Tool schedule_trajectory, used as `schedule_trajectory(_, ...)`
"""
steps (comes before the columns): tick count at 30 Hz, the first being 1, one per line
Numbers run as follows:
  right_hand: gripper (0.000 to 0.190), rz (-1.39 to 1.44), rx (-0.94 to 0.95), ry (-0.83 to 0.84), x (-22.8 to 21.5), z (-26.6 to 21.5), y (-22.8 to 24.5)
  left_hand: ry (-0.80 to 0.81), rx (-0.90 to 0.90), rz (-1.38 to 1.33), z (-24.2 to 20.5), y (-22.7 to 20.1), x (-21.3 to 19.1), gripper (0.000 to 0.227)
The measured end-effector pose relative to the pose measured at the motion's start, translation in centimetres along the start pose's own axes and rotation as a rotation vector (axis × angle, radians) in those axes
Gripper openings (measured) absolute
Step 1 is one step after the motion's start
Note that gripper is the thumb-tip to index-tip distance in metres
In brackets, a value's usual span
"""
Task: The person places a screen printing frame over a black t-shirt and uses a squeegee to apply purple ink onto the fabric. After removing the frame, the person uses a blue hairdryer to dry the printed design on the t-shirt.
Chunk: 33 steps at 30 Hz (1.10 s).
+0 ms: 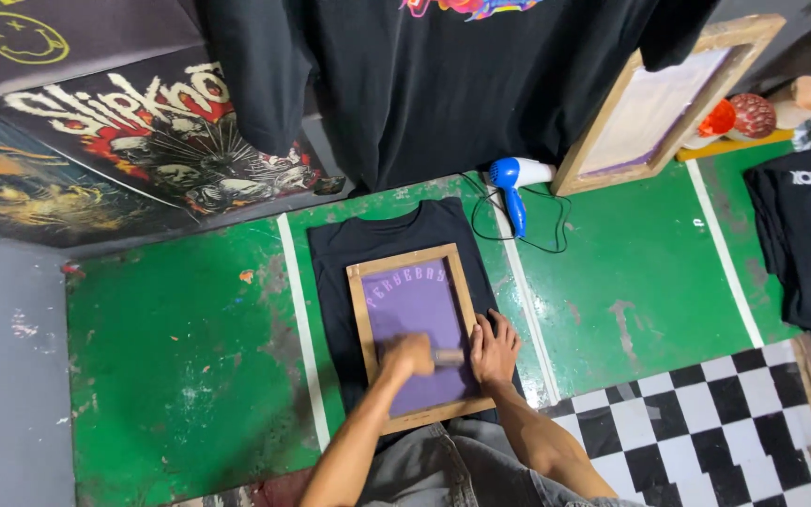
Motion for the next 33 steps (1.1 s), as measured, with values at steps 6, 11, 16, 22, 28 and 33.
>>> schedule_trajectory(6,0.036,-0.021,0.0,-0.001,-0.3,0.3,0.1,-0.242,-0.074,0.004,8.9,2.8,-8.6,0.054)
schedule_trajectory(11,0.036,-0.039,0.011,0.026,-0.4,0.3,0.3,-0.573,-0.053,0.353,3.6,-0.3,-9.1,0.037)
schedule_trajectory(16,0.036,-0.039,0.007,0.015,-0.6,0.1,0.4,-0.976,0.002,0.633,-0.9,-2.3,-2.0,0.023)
schedule_trajectory(22,0.042,0.098,-0.007,0.014,-3.4,0.0,2.4,-0.503,0.026,0.58,-4.9,-3.2,8.5,0.037)
schedule_trajectory(28,0.039,0.063,-0.003,-0.008,-2.6,-0.2,2.0,-0.233,0.089,0.472,-8.9,-3.7,5.4,0.049)
schedule_trajectory(33,0.036,-0.09,0.03,0.034,-0.5,0.0,0.4,0.001,0.065,-0.006,0.0,2.1,4.9,0.043)
Point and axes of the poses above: each hand's wrist, its own z-axis towards the middle knuckle, its own x-axis out of the palm, y = z × x, the point moved 5 cm from there along z, towards the middle knuckle, and after that the axes turned 10 degrees about x, right-handed, at the moved point
